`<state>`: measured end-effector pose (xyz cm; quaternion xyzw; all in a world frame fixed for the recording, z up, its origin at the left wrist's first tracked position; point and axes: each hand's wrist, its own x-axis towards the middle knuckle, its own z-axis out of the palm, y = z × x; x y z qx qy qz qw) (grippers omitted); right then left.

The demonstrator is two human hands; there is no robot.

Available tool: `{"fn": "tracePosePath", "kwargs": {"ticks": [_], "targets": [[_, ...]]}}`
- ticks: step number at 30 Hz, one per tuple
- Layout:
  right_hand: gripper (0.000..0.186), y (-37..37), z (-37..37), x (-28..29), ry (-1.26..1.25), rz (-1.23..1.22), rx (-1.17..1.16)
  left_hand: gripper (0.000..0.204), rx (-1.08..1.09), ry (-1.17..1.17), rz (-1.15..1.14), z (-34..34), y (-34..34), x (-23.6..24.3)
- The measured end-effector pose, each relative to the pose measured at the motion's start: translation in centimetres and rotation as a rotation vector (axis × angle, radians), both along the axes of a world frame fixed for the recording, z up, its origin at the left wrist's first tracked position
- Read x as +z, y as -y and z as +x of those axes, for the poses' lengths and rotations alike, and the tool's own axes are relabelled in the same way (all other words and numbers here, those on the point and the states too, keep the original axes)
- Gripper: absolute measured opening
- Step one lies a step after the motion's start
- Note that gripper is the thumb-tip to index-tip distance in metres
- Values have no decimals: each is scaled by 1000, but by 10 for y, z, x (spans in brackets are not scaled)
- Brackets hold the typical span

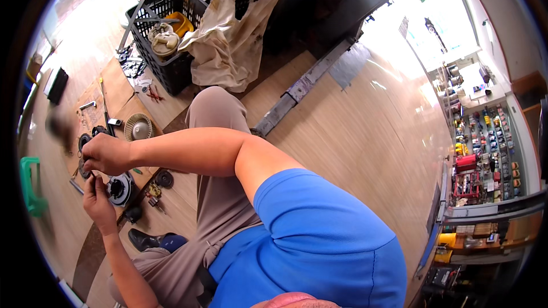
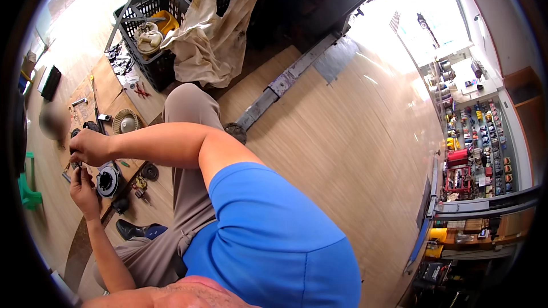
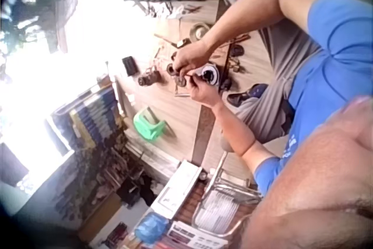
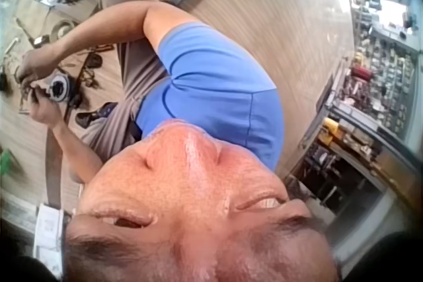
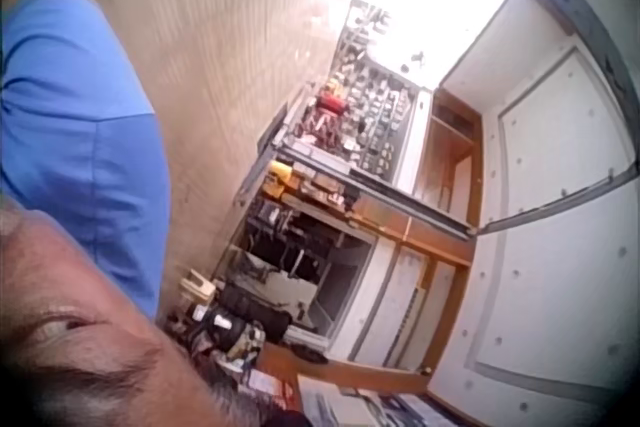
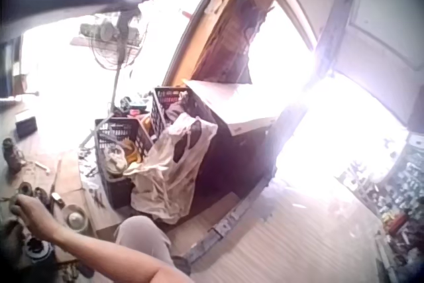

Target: The person sits on the floor and uses a screwdriver to manipulate and wire components of a disassembled electric motor, handling various gears, wires, and internal parts.

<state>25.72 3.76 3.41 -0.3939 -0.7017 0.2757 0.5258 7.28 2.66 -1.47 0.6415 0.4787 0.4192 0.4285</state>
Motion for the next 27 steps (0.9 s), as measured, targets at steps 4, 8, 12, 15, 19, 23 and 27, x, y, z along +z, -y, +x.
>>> {"fn": "tracePosePath", "kwargs": {"ticks": [4,8,12,15,19,23,27], "targets": [[20,-4,7,-6,-11,-7,28,17,-74,84,-134,-2,2,7],[18,-6,8,-5,-33,38,61,17,-205,264,-298,-5,5,15],[21,-3,4,4,-126,-4,135,21,-446,612,-489,-5,14,27],[19,7,9,16,-213,-106,201,24,-582,740,-567,-3,16,30],[14,13,14,25,-249,-339,306,23,-636,830,-639,2,17,35],[14,6,8,11,-101,-91,64,20,-270,375,-372,10,11,38],[18,10,4,12,-32,-180,-50,14,-45,-46,-50,18,18,43]]}}
